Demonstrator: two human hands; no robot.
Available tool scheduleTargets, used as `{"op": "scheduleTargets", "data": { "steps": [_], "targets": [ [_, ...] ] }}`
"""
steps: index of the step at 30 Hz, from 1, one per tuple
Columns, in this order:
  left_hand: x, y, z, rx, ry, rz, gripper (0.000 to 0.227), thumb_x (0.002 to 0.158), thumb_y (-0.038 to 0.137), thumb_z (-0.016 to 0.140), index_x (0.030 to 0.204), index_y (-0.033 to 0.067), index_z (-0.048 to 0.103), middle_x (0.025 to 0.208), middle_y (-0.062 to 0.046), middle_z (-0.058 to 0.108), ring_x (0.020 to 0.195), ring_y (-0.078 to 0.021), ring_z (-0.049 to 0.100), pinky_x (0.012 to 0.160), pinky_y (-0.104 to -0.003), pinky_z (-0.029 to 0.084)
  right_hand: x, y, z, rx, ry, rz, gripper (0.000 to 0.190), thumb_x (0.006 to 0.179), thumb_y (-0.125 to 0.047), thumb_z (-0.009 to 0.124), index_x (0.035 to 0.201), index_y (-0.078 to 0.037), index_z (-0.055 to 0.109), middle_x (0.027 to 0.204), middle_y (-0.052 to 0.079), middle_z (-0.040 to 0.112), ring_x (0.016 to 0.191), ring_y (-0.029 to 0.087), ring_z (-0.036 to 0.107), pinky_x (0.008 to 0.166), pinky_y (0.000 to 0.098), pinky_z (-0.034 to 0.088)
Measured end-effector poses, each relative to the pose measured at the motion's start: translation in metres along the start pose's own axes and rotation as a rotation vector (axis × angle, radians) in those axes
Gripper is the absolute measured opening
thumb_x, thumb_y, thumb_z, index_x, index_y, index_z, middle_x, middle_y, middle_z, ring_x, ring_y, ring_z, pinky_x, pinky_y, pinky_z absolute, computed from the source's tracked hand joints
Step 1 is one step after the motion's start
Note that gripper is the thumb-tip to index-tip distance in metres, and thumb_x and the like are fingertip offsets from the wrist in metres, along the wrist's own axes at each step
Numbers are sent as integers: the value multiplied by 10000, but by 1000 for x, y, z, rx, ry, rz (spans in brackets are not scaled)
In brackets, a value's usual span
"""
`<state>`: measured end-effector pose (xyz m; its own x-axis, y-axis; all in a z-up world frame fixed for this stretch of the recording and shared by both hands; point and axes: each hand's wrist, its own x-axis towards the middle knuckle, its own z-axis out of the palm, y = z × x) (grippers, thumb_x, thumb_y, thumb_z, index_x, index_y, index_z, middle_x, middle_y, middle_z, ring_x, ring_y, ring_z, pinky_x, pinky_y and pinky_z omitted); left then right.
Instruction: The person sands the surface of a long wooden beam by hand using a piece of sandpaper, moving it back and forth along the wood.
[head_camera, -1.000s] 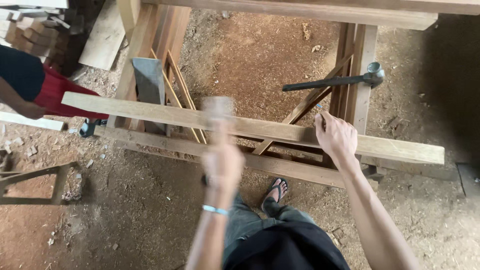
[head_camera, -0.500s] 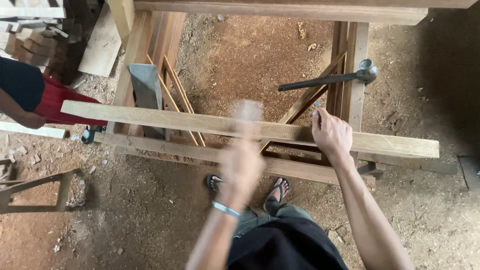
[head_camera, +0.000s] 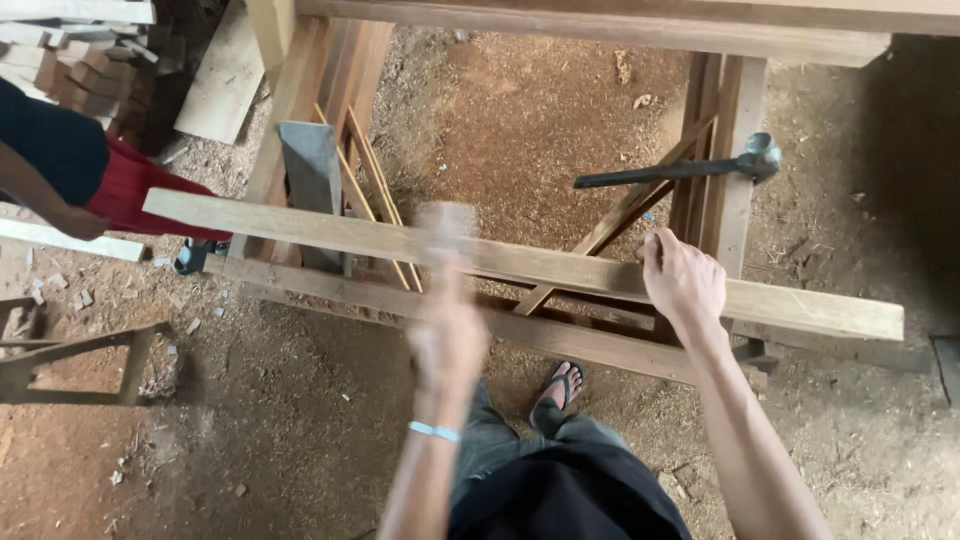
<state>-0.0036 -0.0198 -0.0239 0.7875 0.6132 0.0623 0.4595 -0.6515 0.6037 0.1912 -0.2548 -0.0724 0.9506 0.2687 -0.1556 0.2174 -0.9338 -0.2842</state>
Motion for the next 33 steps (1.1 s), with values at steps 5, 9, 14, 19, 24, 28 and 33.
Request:
{"op": "scheduleTargets", "data": {
  "steps": [5, 9, 14, 19, 24, 28, 33],
  "targets": [
    [-21, 18, 20, 233, -235, 592, 749, 864, -28, 506, 1536, 278, 381, 1600, -16, 509, 444, -113, 538, 418, -262, 471, -1, 4, 2, 4, 57, -48, 348, 1097, -370, 385, 1117, -172, 671, 846, 98, 757, 739, 271, 730, 776, 441, 551],
    [34, -49, -48, 215, -160, -73, 673, 1021, 102, 468, 1628, 278, 237, 1094, -121, 659, 457, -30, 432, 356, -189, 377, -1, 9, 7, -24, 106, -84, 338, 1093, -370, 400, 1138, -181, 678, 864, 108, 758, 767, 301, 720, 769, 456, 544],
    [65, -79, -84, 53, 219, -101, 851, 857, -86, 481, 1582, 284, 231, 1601, -196, 368, 380, -51, 445, 291, -167, 383, -4, 8, 8, -71, 76, -61, 373, 1117, -412, 382, 1169, -172, 662, 841, 112, 753, 722, 278, 723, 737, 431, 559],
    [12, -8, -17, -1, -179, 167, 730, 944, 3, 497, 1590, 291, 319, 1115, -102, 659, 447, -81, 487, 379, -236, 436, 2, -4, 1, -61, -54, 76, 388, 1121, -422, 340, 1222, -218, 654, 799, 105, 740, 668, 282, 727, 679, 438, 571],
    [24, -56, -42, -86, -418, -91, 486, 1046, 226, 465, 1502, 392, 436, 920, -23, 757, 449, -117, 535, 387, -260, 447, -3, -3, 0, -64, 34, 2, 362, 1116, -397, 375, 1215, -248, 690, 813, 104, 749, 745, 284, 719, 781, 445, 540],
    [87, -164, -114, 421, 204, 74, 574, 954, 64, 531, 1497, 242, 476, 1214, -106, 627, 517, -100, 591, 409, -227, 457, -9, -5, 6, -2, 125, -53, 341, 1096, -371, 416, 1184, -271, 730, 940, 88, 771, 851, 324, 704, 791, 446, 535],
    [96, -158, -107, -677, 61, -333, 384, 1158, 254, 399, 1466, 158, 608, 727, -46, 602, 412, -70, 346, 350, -220, 277, -8, -12, 9, -14, 43, 101, 320, 1122, -375, 420, 1246, -254, 689, 1040, 65, 752, 787, 298, 737, 740, 422, 568]
  ]
}}
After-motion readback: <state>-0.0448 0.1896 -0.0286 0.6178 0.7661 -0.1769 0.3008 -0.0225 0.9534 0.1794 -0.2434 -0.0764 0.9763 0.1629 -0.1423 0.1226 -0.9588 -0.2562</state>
